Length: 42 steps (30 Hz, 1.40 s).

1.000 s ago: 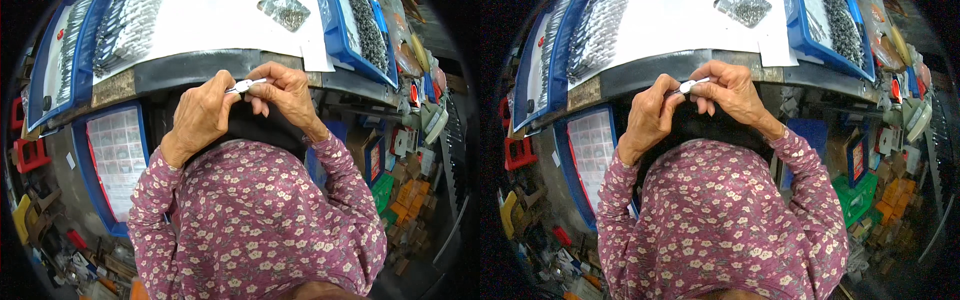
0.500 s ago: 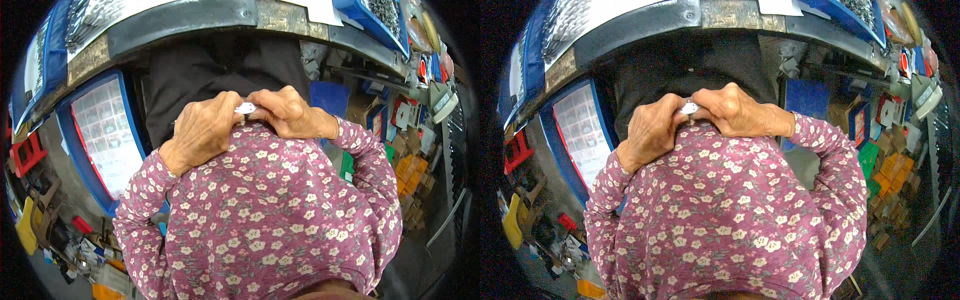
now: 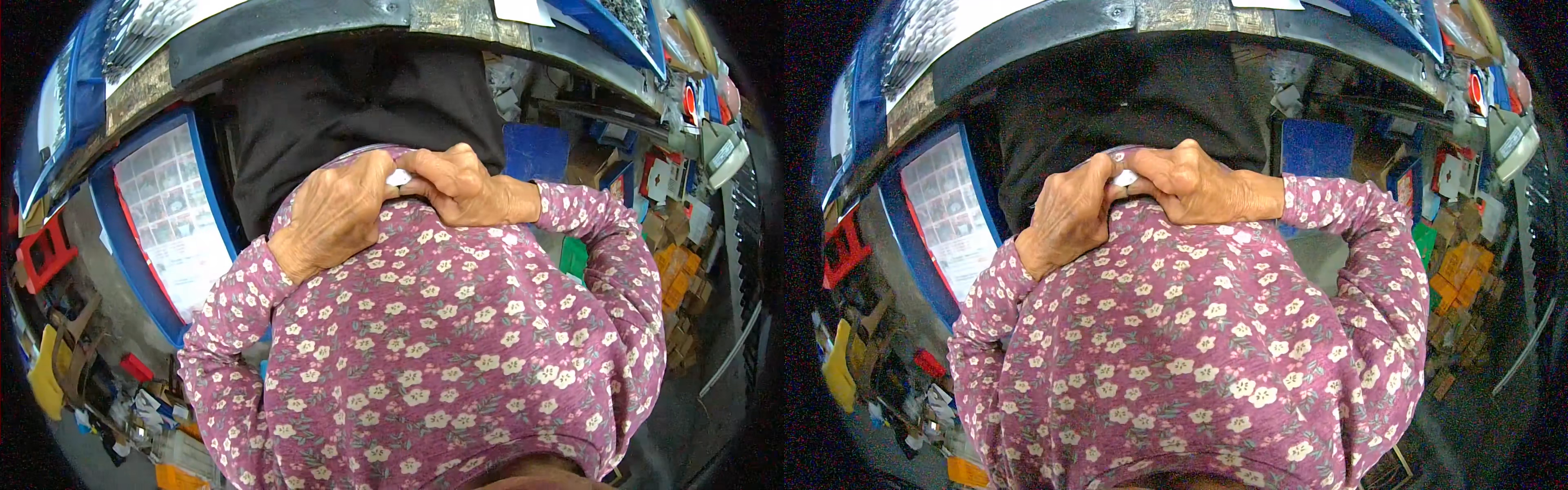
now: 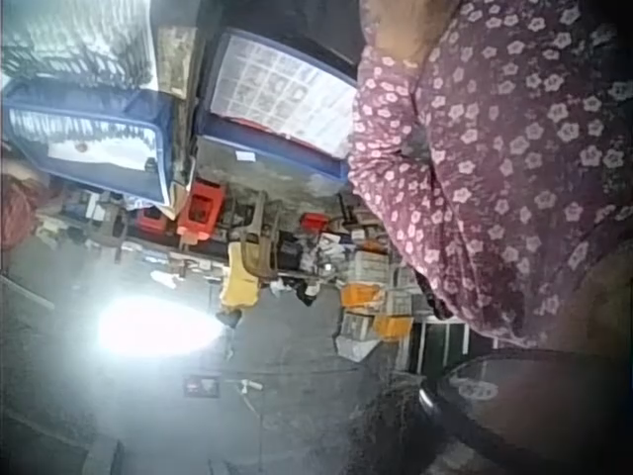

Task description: The recorder is assembling small metal pins with plastic caps and organizing them into trays.

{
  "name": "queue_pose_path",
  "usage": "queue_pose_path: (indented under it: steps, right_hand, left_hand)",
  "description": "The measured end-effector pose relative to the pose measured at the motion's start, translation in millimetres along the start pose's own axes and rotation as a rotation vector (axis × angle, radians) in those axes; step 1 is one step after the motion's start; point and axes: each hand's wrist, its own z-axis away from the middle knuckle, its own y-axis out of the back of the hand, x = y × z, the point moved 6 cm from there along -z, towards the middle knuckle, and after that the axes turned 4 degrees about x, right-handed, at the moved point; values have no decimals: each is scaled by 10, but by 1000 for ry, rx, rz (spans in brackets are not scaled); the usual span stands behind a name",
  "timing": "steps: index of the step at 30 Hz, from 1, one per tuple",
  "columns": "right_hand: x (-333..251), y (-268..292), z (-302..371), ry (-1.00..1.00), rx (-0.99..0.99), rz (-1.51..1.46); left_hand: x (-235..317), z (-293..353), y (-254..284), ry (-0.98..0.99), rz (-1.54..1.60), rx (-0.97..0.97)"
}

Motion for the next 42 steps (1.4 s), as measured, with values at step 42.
queue_pose_path:
  steps: [42]
  right_hand:
    - [1056,1788,-1028,-118,508,611]
  left_hand:
    - [-214,-520,290,58,238,266]
